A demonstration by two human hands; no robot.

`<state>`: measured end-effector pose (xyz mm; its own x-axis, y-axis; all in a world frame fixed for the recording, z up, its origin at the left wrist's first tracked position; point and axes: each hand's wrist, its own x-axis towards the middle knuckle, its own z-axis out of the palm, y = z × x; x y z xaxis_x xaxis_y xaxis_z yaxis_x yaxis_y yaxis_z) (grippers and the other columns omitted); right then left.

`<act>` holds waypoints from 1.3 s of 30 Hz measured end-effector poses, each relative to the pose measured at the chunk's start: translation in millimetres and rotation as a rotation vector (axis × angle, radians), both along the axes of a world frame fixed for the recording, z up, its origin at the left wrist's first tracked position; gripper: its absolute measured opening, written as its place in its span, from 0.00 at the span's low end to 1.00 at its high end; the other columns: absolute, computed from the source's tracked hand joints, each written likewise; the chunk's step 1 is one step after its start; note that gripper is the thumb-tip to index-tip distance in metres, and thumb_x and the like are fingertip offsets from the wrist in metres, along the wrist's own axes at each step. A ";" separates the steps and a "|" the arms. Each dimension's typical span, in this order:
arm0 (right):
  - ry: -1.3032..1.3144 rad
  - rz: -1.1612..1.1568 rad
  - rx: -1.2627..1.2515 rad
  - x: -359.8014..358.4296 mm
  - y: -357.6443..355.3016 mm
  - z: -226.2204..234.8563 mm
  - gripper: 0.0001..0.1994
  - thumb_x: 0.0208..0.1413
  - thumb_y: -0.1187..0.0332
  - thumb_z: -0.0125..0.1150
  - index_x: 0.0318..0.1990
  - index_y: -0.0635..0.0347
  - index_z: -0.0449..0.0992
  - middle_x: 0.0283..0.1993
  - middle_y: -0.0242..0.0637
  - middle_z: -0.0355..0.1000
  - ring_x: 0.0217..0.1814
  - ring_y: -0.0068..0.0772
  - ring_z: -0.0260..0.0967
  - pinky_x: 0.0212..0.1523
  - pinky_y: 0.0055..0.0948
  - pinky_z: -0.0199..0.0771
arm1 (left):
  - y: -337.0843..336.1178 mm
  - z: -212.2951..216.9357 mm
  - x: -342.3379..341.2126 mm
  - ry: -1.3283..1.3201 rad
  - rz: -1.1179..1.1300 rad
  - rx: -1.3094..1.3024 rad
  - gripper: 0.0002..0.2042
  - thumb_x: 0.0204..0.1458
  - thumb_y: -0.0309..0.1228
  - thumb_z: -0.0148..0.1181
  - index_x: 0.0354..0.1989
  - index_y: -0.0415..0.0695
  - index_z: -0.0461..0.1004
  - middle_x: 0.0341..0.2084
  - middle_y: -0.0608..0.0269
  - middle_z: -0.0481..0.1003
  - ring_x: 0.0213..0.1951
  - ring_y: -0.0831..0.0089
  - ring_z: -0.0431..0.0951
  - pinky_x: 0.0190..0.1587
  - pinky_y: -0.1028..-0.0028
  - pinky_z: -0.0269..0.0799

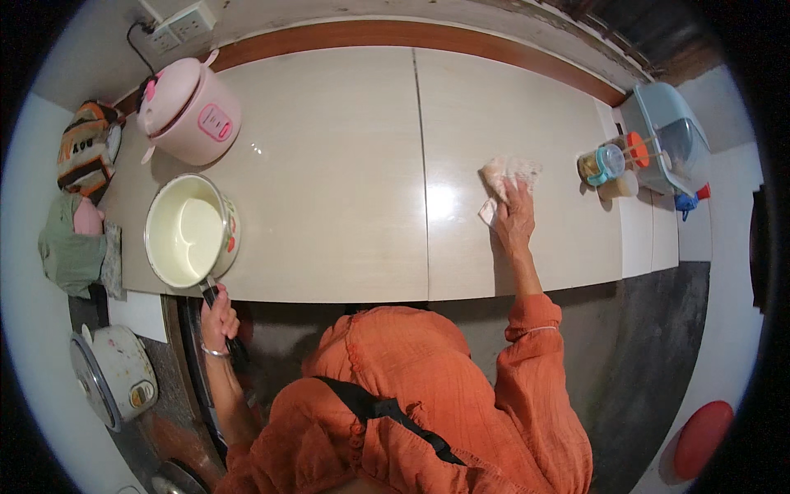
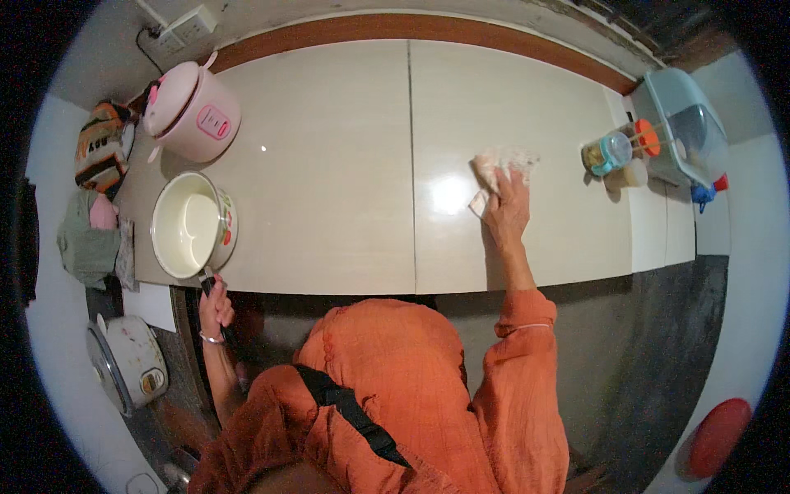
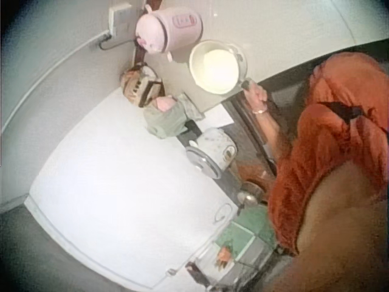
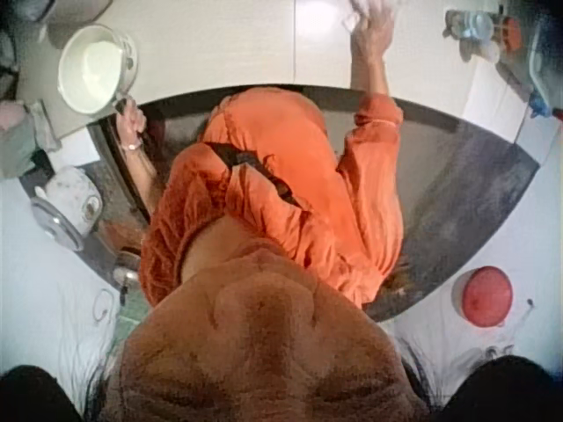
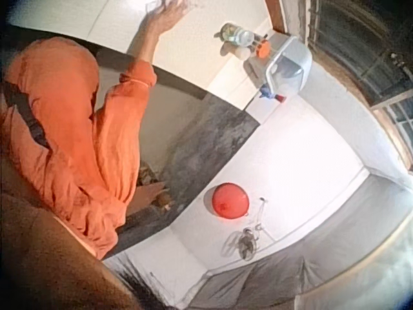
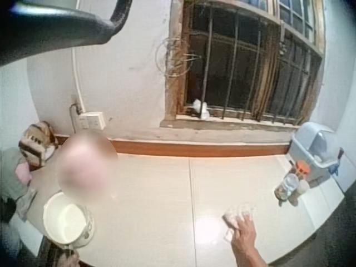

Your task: The person wipes a kitchen countertop with a cloth, then picks up a small pot and wipes its interior and exterior surfaces. The person moves from the counter to a table area while continuing to wipe the pot.

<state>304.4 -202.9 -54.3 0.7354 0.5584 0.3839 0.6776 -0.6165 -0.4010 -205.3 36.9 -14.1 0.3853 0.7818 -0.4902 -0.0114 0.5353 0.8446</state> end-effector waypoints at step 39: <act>-0.009 0.131 0.044 18.5 -160.8 2.6 0.19 0.43 0.76 0.54 0.47 0.55 0.73 0.56 0.47 0.62 0.61 0.50 0.56 0.61 0.44 0.54 | -179.9 73.7 276.5 0.183 -0.964 0.015 0.28 0.52 0.27 0.55 0.58 0.37 0.49 0.17 0.65 0.65 0.08 0.81 0.59 0.09 0.79 0.56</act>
<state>323.0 -363.8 -51.7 0.6538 0.6318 0.4163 0.7546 -0.5047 -0.4193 71.2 -143.0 59.5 0.7805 0.1785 -0.5991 0.5572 0.2358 0.7962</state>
